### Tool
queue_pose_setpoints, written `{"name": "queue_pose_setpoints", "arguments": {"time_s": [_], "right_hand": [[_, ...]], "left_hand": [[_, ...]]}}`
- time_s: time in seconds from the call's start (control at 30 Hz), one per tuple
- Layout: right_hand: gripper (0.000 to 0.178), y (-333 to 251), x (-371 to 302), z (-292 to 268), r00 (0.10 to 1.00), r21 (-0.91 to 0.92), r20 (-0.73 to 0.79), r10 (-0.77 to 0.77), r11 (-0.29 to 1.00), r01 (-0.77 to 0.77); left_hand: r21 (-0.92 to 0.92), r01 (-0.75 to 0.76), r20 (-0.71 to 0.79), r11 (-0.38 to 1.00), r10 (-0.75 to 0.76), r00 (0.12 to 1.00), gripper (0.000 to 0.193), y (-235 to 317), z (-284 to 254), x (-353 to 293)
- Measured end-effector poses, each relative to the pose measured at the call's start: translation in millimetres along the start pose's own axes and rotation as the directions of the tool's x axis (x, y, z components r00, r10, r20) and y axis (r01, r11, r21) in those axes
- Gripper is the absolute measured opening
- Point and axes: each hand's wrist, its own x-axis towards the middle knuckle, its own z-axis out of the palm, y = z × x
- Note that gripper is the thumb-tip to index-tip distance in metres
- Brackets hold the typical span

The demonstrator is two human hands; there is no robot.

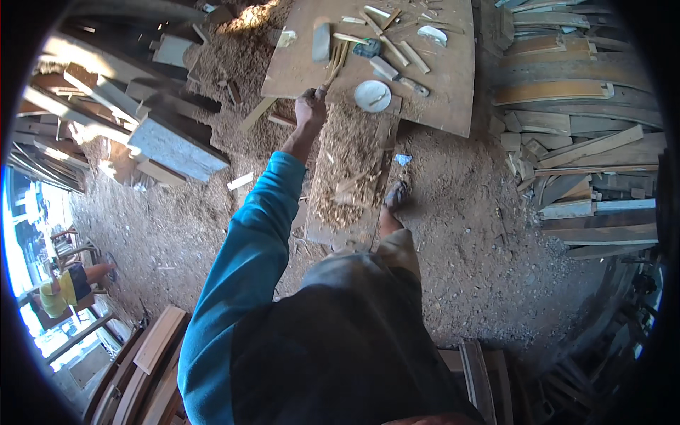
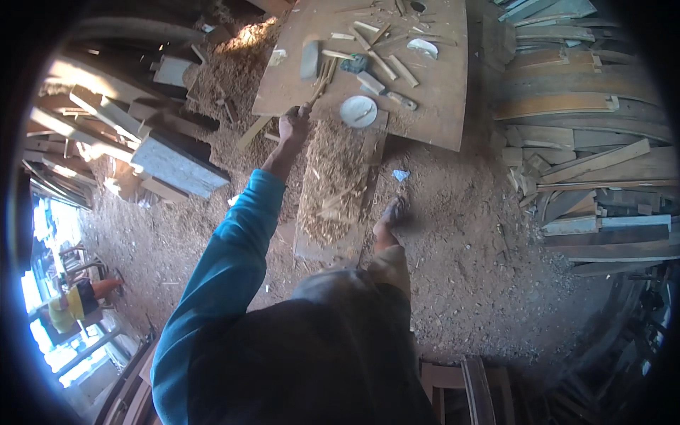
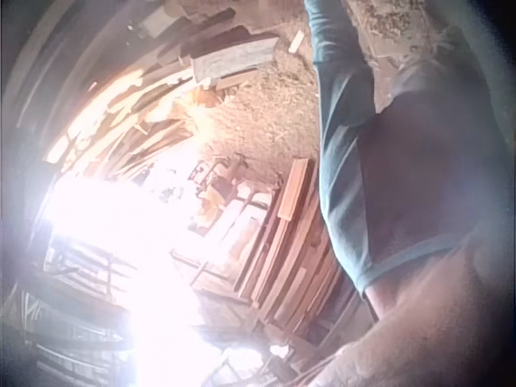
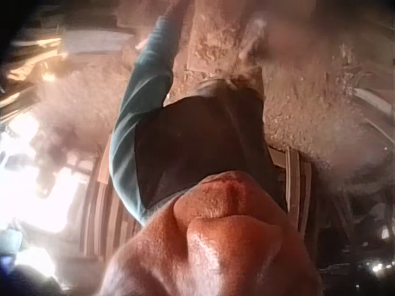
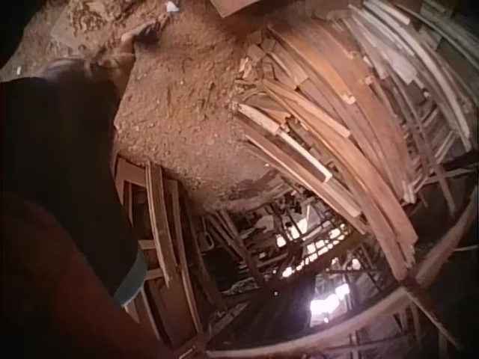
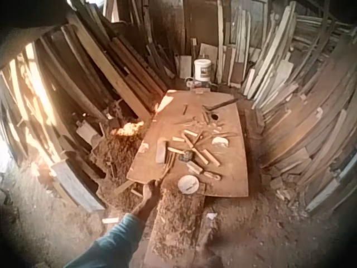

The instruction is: The person uses a chisel and a mallet to carve and shape small pieces of wood on a workbench covered in sawdust.

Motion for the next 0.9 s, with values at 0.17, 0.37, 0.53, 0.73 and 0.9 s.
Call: {"name": "queue_pose_setpoints", "arguments": {"time_s": [0.17,0.37,0.53,0.73,0.9], "right_hand": [[0.044,-43.4,44.8,-68.7,0.991,-0.015,-0.134,-0.001,1.000,-0.001],[0.047,-133.6,52.8,-219.3,0.977,0.408,-0.036,0.212,0.895,-0.179],[0.045,-180.4,79.9,-277.3,0.993,0.402,-0.075,0.090,0.914,-0.052],[0.043,-193.0,95.1,-282.5,0.989,0.511,-0.036,0.147,0.853,-0.108],[0.043,-166.9,99.6,-251.9,0.986,0.489,0.011,0.169,0.859,-0.153]], "left_hand": [[0.342,-0.266,-0.196,0.901,0.345,0.918,0.048,8.8,22.0,45.2],[0.208,-0.432,0.092,0.877,0.423,0.902,0.032,117.1,64.5,31.0],[0.251,-0.645,0.348,0.722,0.555,0.756,0.036,176.9,142.4,42.5],[0.439,-0.455,0.535,0.775,0.181,0.825,0.047,211.4,212.0,47.0],[0.351,-0.466,0.464,0.813,0.281,0.840,0.045,192.9,224.0,48.9]]}}
